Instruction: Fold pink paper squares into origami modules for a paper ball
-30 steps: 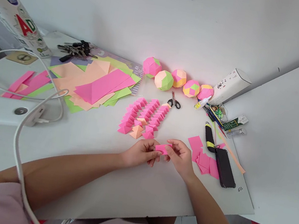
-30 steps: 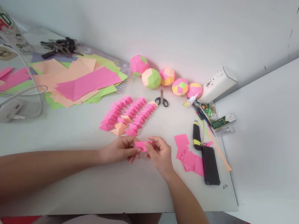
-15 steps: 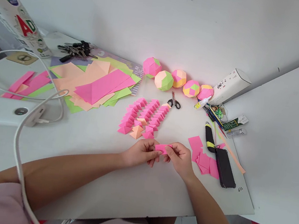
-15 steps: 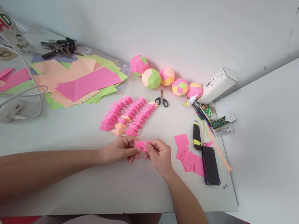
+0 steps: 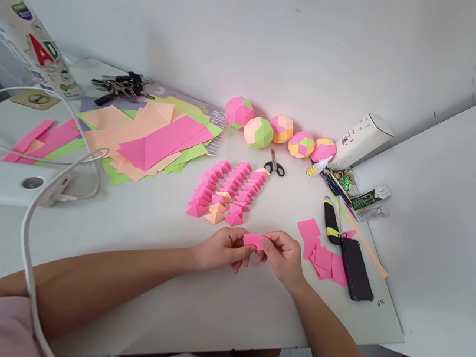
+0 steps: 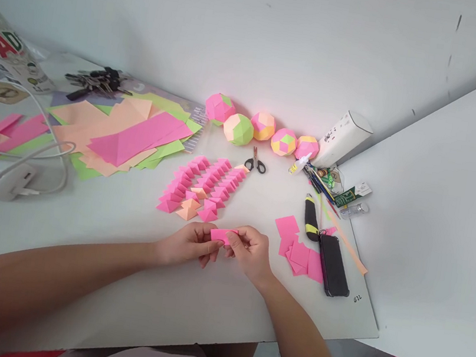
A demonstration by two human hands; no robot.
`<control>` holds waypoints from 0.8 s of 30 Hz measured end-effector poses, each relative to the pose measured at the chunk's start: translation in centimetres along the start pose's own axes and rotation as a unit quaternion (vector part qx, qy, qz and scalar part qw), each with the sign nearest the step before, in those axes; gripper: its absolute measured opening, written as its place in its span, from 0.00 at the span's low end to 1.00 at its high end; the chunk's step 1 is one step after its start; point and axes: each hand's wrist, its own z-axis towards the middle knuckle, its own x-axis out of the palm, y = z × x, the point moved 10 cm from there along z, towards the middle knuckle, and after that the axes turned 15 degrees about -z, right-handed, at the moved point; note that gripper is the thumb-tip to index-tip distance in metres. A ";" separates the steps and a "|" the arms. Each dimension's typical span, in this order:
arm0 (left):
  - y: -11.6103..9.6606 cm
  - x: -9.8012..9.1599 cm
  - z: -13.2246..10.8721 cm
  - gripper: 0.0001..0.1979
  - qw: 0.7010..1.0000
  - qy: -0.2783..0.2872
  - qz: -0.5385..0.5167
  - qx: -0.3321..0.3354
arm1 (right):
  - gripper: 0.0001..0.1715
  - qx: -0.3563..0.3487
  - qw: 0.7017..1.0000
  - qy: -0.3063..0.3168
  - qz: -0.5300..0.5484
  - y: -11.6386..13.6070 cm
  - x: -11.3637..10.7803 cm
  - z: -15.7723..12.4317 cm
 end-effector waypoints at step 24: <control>0.4 -1.0 0.4 0.14 0.999 -0.034 -0.019 0.030 | 0.03 0.062 0.992 0.101 -0.035 -2.1 -0.2 0.5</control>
